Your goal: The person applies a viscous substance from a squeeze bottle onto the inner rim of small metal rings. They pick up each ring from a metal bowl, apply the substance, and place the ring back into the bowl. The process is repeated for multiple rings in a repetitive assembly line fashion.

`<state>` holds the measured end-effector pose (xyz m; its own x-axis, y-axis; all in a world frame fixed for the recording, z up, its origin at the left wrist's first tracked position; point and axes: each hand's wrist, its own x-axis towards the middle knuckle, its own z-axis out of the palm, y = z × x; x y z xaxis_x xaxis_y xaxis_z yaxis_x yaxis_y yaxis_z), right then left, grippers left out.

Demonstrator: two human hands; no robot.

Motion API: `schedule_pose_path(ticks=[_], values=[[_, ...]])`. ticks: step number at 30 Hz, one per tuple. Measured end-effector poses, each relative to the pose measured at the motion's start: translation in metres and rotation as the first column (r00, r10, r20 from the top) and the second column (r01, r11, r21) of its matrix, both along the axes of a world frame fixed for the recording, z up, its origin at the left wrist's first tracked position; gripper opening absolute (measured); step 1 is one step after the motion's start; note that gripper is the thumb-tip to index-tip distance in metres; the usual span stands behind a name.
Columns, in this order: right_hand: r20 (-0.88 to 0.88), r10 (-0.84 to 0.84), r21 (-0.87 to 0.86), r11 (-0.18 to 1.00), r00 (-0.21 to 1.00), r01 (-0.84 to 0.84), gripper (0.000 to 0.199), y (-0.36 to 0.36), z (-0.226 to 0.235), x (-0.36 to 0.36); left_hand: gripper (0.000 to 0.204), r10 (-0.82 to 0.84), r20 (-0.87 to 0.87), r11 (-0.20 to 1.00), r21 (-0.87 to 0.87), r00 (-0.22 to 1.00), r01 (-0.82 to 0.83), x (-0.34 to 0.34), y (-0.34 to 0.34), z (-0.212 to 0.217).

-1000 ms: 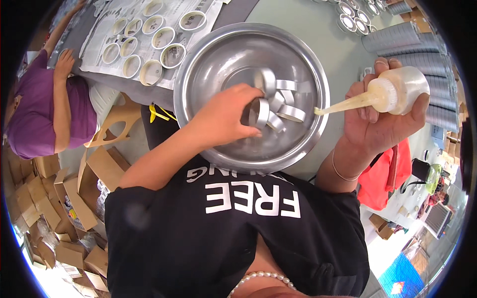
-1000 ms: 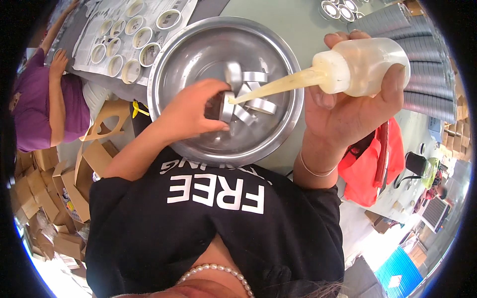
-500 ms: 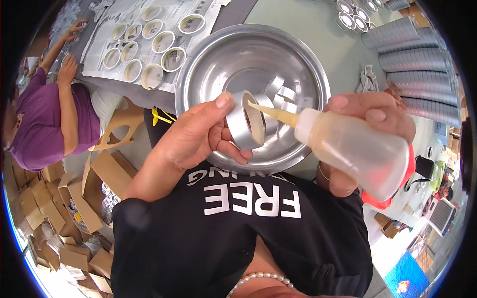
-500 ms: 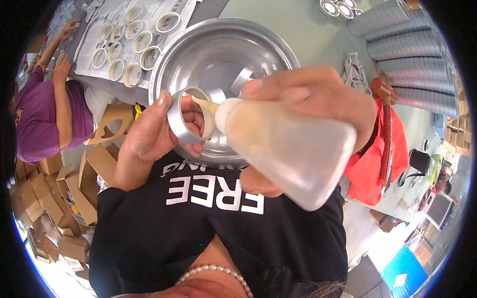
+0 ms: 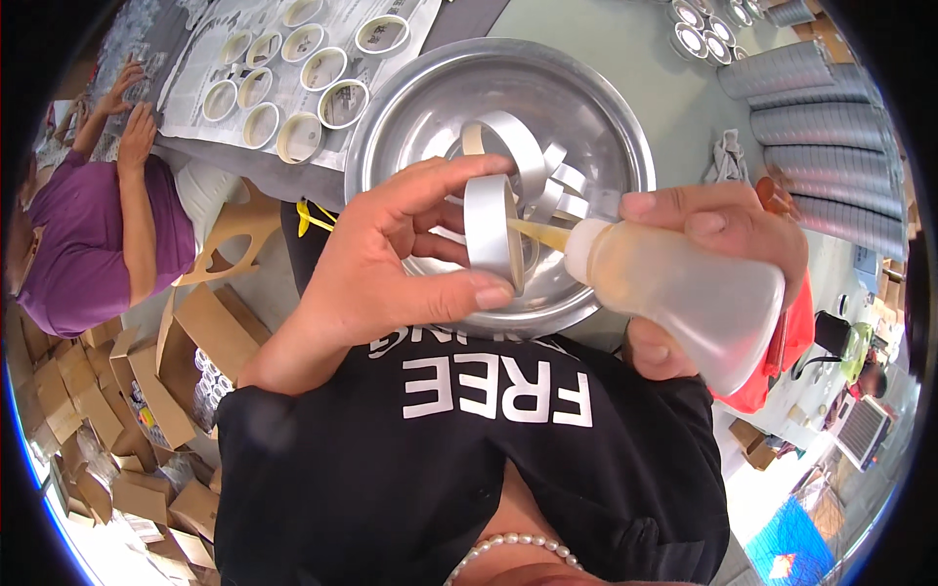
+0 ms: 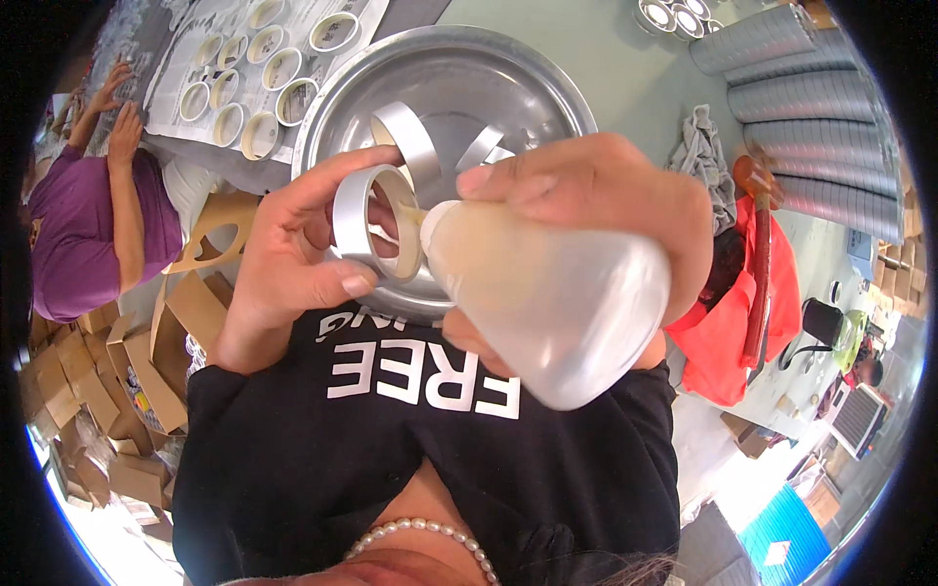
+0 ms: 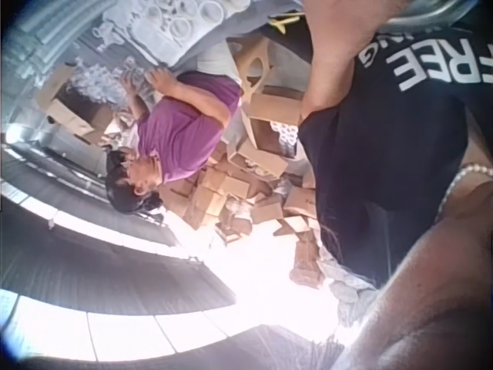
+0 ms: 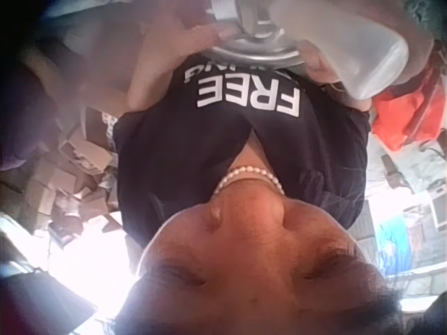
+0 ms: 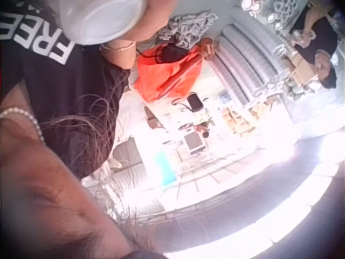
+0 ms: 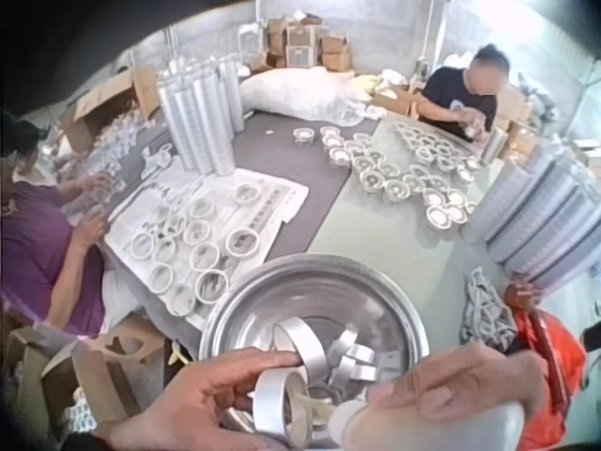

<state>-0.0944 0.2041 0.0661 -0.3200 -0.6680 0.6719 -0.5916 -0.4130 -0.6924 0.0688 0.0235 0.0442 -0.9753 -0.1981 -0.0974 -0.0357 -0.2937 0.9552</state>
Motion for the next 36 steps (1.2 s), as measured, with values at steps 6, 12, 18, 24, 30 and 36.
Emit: schedule_pose_path(ticks=[6, 12, 18, 24, 30, 36], values=[[0.228, -0.234, 0.054, 0.972, 0.945, 0.228, 0.063, -0.017, -0.002, 0.01, 0.074, 0.04, -0.135, 0.932, -0.352, 0.99, -0.085, -0.001, 0.0, 0.003], [0.517, -0.153, 0.138, 0.986, 0.842, 0.094, 0.055, -0.015, -0.004, -0.002, 0.068, 0.012, -0.316, 0.777, -0.595, 0.949, -0.208, -0.004, 0.001, 0.008], [0.854, 0.068, 0.024, 0.985, 0.516, -0.17, 0.051, -0.02, -0.013, -0.016, 0.064, -0.15, -0.523, 0.52, -0.764, 0.839, -0.383, -0.009, -0.008, -0.004], [0.944, 0.239, -0.248, 0.969, 0.229, 0.01, 0.055, -0.017, -0.013, -0.033, 0.063, 0.587, -0.215, 0.332, -0.816, 0.781, -0.474, 0.004, -0.084, -0.007], [0.853, 0.393, -0.4, 0.915, 0.344, -0.053, 0.055, -0.007, -0.008, -0.043, 0.085, 0.885, 0.018, -0.057, -0.988, 0.465, 0.145, 0.091, -0.259, -0.098], [0.85, 0.395, -0.4, 0.915, 0.35, -0.06, 0.057, -0.008, -0.012, -0.044, 0.066, 0.741, -0.429, -0.419, -0.897, 0.517, -0.144, 0.049, -0.198, -0.066]])
